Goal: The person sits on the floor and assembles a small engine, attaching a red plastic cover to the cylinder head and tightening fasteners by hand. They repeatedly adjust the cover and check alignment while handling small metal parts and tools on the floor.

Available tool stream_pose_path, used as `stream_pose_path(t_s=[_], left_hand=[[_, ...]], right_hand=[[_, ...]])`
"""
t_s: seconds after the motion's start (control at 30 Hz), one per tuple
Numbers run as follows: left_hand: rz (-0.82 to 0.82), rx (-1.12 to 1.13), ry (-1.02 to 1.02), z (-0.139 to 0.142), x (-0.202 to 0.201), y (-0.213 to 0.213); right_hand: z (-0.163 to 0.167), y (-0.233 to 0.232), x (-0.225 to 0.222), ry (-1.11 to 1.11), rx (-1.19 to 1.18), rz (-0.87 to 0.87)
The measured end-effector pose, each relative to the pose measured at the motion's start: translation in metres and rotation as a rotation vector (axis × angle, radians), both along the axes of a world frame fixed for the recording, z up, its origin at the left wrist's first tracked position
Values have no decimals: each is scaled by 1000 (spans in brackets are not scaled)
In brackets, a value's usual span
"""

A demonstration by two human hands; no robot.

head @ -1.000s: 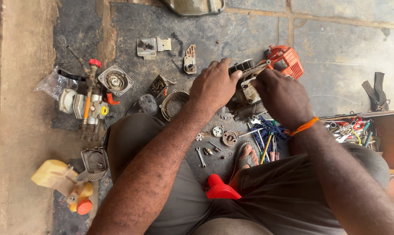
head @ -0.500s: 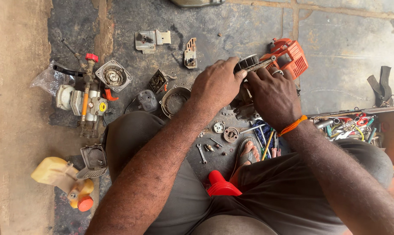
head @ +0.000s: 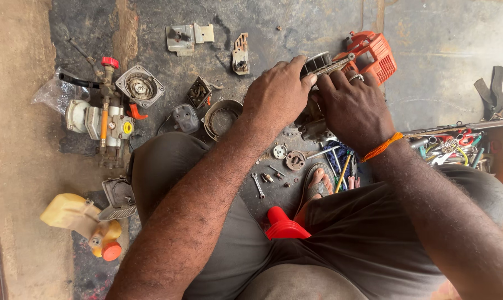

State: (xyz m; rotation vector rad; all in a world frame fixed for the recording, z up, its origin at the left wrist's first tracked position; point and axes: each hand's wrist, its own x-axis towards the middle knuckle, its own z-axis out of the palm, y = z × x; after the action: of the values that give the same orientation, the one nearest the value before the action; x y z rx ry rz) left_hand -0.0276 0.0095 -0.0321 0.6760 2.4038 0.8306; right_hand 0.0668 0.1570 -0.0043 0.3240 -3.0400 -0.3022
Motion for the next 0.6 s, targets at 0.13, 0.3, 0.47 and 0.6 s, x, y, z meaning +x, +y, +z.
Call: stream_pose_path(t_s=[0.13, 0.3, 0.47, 0.6], left_hand=[[1, 1, 64, -1, 0, -1], [2, -13, 4, -3, -4, 1], [3, 18, -58, -10, -6, 3], [26, 33, 7, -14, -4, -1]], right_hand=[[-1, 1, -2, -40, 8, 9], [-7, -2, -6, -68, -6, -64], [-12, -6, -5, -67, -132, -198], [-3, -2, -5, -41, -326, -112]])
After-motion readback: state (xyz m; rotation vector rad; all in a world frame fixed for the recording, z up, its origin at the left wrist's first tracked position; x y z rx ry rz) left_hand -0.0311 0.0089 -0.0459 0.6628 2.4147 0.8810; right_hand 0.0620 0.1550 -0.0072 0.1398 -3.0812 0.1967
